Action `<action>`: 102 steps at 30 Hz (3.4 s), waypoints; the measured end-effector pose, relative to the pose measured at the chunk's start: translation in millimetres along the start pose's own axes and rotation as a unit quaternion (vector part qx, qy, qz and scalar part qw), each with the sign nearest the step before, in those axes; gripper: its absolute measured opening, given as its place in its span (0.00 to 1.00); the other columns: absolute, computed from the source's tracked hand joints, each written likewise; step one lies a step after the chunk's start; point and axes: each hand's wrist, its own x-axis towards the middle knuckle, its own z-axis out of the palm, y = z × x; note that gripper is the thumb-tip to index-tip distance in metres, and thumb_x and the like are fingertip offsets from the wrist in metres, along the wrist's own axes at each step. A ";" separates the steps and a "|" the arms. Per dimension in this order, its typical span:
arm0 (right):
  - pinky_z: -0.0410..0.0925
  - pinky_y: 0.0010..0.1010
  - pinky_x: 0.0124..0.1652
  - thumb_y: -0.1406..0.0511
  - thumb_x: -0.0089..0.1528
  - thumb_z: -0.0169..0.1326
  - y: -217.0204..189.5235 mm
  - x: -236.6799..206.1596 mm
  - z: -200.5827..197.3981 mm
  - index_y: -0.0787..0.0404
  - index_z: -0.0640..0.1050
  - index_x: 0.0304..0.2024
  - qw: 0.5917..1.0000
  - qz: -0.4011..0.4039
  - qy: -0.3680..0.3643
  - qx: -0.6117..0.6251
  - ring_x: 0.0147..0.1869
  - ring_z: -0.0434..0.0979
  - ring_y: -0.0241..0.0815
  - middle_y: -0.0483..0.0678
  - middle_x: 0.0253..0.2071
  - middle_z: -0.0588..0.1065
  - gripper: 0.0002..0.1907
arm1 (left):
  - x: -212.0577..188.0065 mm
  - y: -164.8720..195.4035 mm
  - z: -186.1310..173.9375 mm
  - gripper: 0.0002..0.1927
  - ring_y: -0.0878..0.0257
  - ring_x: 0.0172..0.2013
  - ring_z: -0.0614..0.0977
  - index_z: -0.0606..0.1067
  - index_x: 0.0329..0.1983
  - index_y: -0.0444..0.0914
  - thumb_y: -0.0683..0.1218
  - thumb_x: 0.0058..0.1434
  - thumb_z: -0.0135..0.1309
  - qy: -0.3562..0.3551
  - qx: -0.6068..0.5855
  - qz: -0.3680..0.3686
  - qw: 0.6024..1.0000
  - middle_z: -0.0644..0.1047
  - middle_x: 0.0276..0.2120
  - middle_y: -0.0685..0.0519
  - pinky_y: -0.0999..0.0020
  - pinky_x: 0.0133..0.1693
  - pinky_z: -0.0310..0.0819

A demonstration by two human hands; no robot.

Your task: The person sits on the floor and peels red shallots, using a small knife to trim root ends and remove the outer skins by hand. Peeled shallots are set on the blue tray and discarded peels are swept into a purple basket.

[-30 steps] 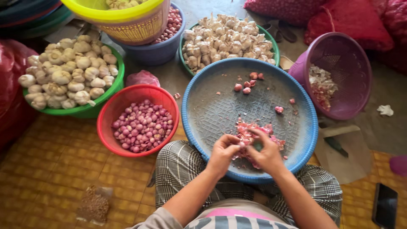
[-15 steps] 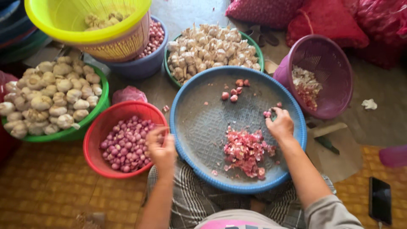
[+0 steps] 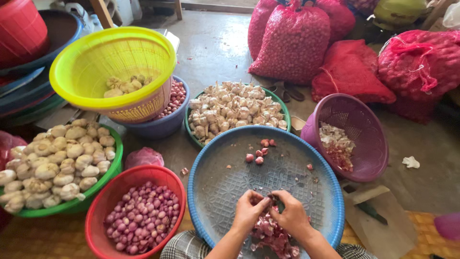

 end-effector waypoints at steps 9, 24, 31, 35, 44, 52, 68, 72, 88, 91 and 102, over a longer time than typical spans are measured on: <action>0.73 0.28 0.45 0.66 0.55 0.64 38.8 -15.4 15.7 0.63 0.81 0.44 0.983 0.109 -0.070 0.134 0.41 0.81 0.36 0.46 0.35 0.82 0.14 | -5.4 -10.9 -16.5 0.07 0.59 0.34 0.86 0.73 0.41 0.34 0.37 0.61 0.58 -0.040 -0.251 -0.097 0.962 0.83 0.35 0.46 0.67 0.38 0.84; 0.68 0.31 0.44 0.70 0.59 0.62 8.9 -23.1 11.1 0.66 0.79 0.51 0.945 0.194 -0.012 0.264 0.45 0.75 0.38 0.48 0.45 0.79 0.17 | -18.5 -23.2 -17.7 0.09 0.57 0.41 0.86 0.73 0.45 0.40 0.47 0.64 0.55 0.006 -0.399 -0.138 0.907 0.81 0.39 0.51 0.60 0.39 0.84; 0.70 0.25 0.48 0.69 0.58 0.63 -12.7 -14.5 7.8 0.61 0.75 0.60 0.985 0.113 0.001 0.130 0.49 0.76 0.32 0.45 0.45 0.79 0.27 | -17.8 -44.7 -11.4 0.07 0.63 0.34 0.81 0.76 0.45 0.37 0.44 0.67 0.59 0.005 -0.423 -0.103 0.900 0.82 0.39 0.50 0.68 0.35 0.79; 0.70 0.25 0.41 0.70 0.56 0.63 -11.0 -16.0 10.1 0.58 0.73 0.63 0.968 0.191 -0.003 0.165 0.39 0.74 0.31 0.44 0.38 0.78 0.32 | -21.6 -48.2 -6.4 0.07 0.61 0.35 0.84 0.75 0.41 0.35 0.43 0.64 0.60 -0.025 -0.410 -0.116 0.904 0.81 0.35 0.49 0.67 0.38 0.82; 0.64 0.24 0.35 0.66 0.69 0.49 15.2 -21.0 -0.7 0.59 0.74 0.65 0.947 0.209 -0.102 0.222 0.36 0.68 0.32 0.46 0.33 0.72 0.21 | -24.9 -41.4 -10.7 0.13 0.68 0.33 0.82 0.79 0.48 0.33 0.36 0.59 0.61 -0.002 -0.271 -0.075 0.960 0.81 0.35 0.51 0.74 0.40 0.79; 0.67 0.23 0.44 0.65 0.69 0.46 20.9 -36.8 -2.3 0.61 0.72 0.59 0.943 0.182 -0.178 0.215 0.44 0.72 0.29 0.42 0.41 0.77 0.16 | -23.7 -44.1 -12.0 0.12 0.67 0.36 0.82 0.76 0.46 0.32 0.33 0.59 0.61 0.003 -0.291 -0.031 0.956 0.82 0.39 0.49 0.72 0.43 0.81; 0.70 0.28 0.52 0.66 0.68 0.47 11.6 -34.2 -5.3 0.62 0.75 0.58 0.985 0.079 -0.124 0.086 0.52 0.79 0.37 0.47 0.47 0.79 0.16 | -26.7 -44.3 -14.2 0.08 0.74 0.29 0.76 0.80 0.42 0.31 0.37 0.60 0.64 0.016 -0.176 -0.014 0.984 0.80 0.31 0.56 0.80 0.34 0.73; 0.69 0.29 0.50 0.65 0.69 0.44 23.1 -35.7 -3.1 0.64 0.76 0.58 0.948 0.199 -0.142 0.204 0.49 0.76 0.37 0.48 0.45 0.78 0.18 | -25.9 -43.0 -15.3 0.07 0.73 0.31 0.78 0.80 0.43 0.31 0.37 0.61 0.62 0.008 -0.179 -0.012 0.984 0.81 0.33 0.55 0.79 0.36 0.75; 0.65 0.28 0.43 0.65 0.72 0.45 36.7 -44.6 3.8 0.63 0.74 0.62 0.908 0.258 -0.142 0.297 0.43 0.69 0.36 0.49 0.41 0.74 0.18 | -25.6 -42.7 -14.9 0.10 0.66 0.39 0.84 0.79 0.46 0.32 0.38 0.62 0.57 -0.017 -0.273 -0.042 0.961 0.83 0.39 0.50 0.73 0.45 0.80; 0.67 0.25 0.50 0.65 0.70 0.45 34.6 -49.0 8.0 0.63 0.74 0.59 0.933 0.213 -0.142 0.253 0.50 0.73 0.32 0.46 0.46 0.77 0.17 | -27.1 -44.1 -16.6 0.12 0.66 0.37 0.82 0.80 0.49 0.30 0.37 0.62 0.60 -0.005 -0.206 -0.021 0.978 0.82 0.38 0.50 0.73 0.44 0.78; 0.68 0.26 0.46 0.65 0.69 0.47 49.6 -42.6 8.7 0.63 0.79 0.57 0.966 0.205 -0.058 0.148 0.44 0.73 0.33 0.46 0.40 0.76 0.17 | -25.7 -39.3 -15.0 0.13 0.66 0.36 0.82 0.78 0.48 0.30 0.36 0.59 0.62 -0.035 -0.256 -0.032 0.966 0.82 0.37 0.49 0.71 0.42 0.79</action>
